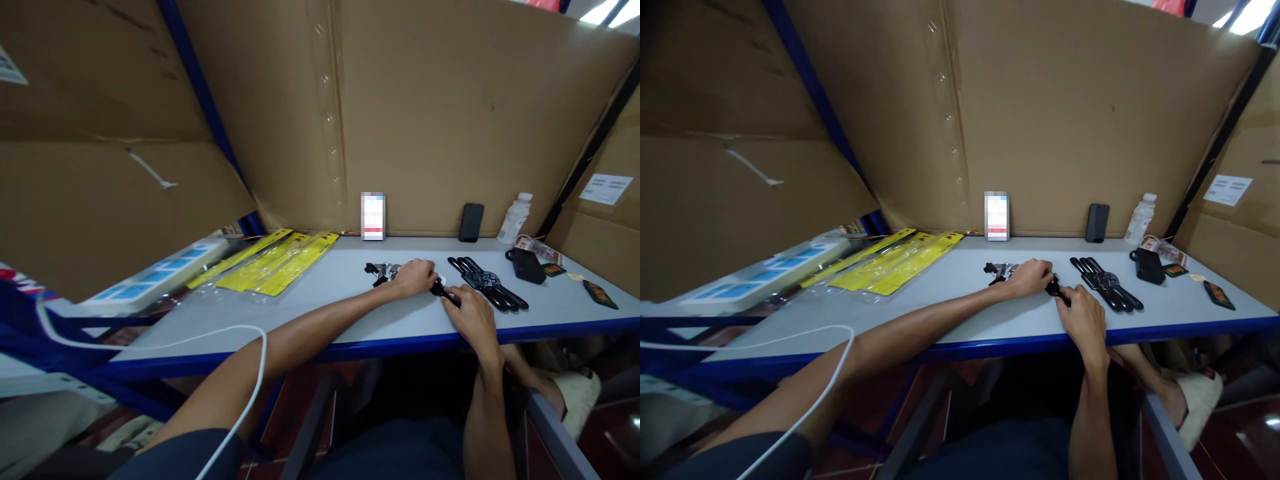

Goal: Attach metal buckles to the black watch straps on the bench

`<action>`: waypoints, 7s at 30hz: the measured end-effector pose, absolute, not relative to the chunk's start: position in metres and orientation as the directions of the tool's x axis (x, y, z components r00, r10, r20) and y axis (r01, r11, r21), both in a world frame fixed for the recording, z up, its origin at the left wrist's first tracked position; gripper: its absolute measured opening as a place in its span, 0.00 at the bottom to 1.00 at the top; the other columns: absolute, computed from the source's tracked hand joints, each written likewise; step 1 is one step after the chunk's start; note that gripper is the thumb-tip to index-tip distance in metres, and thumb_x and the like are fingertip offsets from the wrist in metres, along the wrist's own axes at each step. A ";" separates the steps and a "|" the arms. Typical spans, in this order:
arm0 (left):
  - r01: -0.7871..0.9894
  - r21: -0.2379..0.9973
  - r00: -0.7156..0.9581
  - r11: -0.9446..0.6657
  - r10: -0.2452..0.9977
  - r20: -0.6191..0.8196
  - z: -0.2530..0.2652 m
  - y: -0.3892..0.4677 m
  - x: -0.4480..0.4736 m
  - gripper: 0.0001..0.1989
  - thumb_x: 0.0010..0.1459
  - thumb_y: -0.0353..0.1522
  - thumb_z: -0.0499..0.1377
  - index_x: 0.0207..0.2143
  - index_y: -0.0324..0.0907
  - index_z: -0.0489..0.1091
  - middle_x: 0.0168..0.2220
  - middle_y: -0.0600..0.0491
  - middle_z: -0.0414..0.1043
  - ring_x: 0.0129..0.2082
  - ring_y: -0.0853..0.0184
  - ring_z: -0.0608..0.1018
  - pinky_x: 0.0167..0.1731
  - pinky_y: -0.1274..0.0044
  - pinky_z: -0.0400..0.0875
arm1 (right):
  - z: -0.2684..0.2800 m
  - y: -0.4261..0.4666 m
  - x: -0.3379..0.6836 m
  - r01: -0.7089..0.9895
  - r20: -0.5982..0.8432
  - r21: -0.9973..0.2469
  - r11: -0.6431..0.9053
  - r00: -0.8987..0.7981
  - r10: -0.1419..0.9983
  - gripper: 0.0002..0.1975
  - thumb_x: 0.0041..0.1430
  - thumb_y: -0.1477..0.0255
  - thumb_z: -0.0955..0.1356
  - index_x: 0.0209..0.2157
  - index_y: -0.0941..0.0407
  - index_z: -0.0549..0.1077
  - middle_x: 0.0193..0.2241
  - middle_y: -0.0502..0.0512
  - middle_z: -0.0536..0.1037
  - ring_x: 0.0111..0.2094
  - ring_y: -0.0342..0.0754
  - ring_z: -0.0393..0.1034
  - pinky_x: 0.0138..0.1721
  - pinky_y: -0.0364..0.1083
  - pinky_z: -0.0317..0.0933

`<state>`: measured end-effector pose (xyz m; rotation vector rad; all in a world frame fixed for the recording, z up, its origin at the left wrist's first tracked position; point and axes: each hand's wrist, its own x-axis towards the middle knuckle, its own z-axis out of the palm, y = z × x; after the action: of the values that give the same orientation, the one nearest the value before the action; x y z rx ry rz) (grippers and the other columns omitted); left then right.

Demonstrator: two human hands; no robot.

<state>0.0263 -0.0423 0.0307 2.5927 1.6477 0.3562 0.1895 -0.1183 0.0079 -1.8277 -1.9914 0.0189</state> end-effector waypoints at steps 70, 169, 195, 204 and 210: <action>0.743 0.208 0.562 -0.636 0.762 0.322 0.014 -0.035 0.007 0.11 0.69 0.36 0.52 0.44 0.44 0.73 0.31 0.52 0.77 0.33 0.62 0.78 0.33 0.74 0.65 | 0.013 -0.121 0.184 0.940 0.264 -0.318 0.121 -0.035 0.964 0.10 0.69 0.66 0.65 0.47 0.52 0.76 0.47 0.54 0.81 0.47 0.50 0.75 0.41 0.45 0.57; 0.719 0.091 0.635 -0.689 0.705 0.316 0.015 -0.036 0.020 0.10 0.72 0.36 0.50 0.45 0.43 0.69 0.45 0.46 0.75 0.42 0.59 0.79 0.38 0.72 0.70 | 0.014 -0.124 0.183 0.978 0.243 -0.204 0.044 0.007 0.970 0.12 0.70 0.62 0.63 0.49 0.51 0.72 0.40 0.56 0.83 0.43 0.54 0.78 0.37 0.47 0.55; 0.649 0.190 0.582 -0.736 0.642 0.499 0.009 -0.015 -0.001 0.24 0.65 0.24 0.51 0.62 0.41 0.65 0.60 0.41 0.68 0.60 0.56 0.70 0.60 0.60 0.67 | 0.015 -0.121 0.183 0.980 0.175 -0.191 -0.048 0.083 0.981 0.17 0.71 0.59 0.62 0.50 0.53 0.74 0.41 0.61 0.84 0.45 0.56 0.79 0.39 0.47 0.59; 0.557 0.072 0.724 -0.827 0.527 0.444 0.018 -0.034 0.016 0.14 0.68 0.25 0.48 0.48 0.40 0.72 0.47 0.44 0.75 0.51 0.58 0.73 0.51 0.67 0.69 | 0.015 -0.126 0.184 0.987 0.192 -0.163 0.000 0.032 0.981 0.14 0.73 0.61 0.61 0.50 0.52 0.72 0.42 0.59 0.83 0.44 0.53 0.78 0.40 0.45 0.58; 0.584 0.141 0.632 -0.799 0.557 0.538 0.015 -0.031 0.014 0.12 0.69 0.26 0.48 0.43 0.42 0.70 0.45 0.45 0.73 0.47 0.59 0.72 0.50 0.68 0.69 | 0.016 -0.127 0.183 0.988 0.202 -0.154 0.002 0.029 0.979 0.14 0.73 0.61 0.61 0.49 0.53 0.72 0.42 0.59 0.83 0.44 0.53 0.78 0.38 0.45 0.56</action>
<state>0.0141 -0.0312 0.0153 2.8800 1.0077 0.9242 0.1828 -0.1266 0.0164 -2.0550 -2.0274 -0.0529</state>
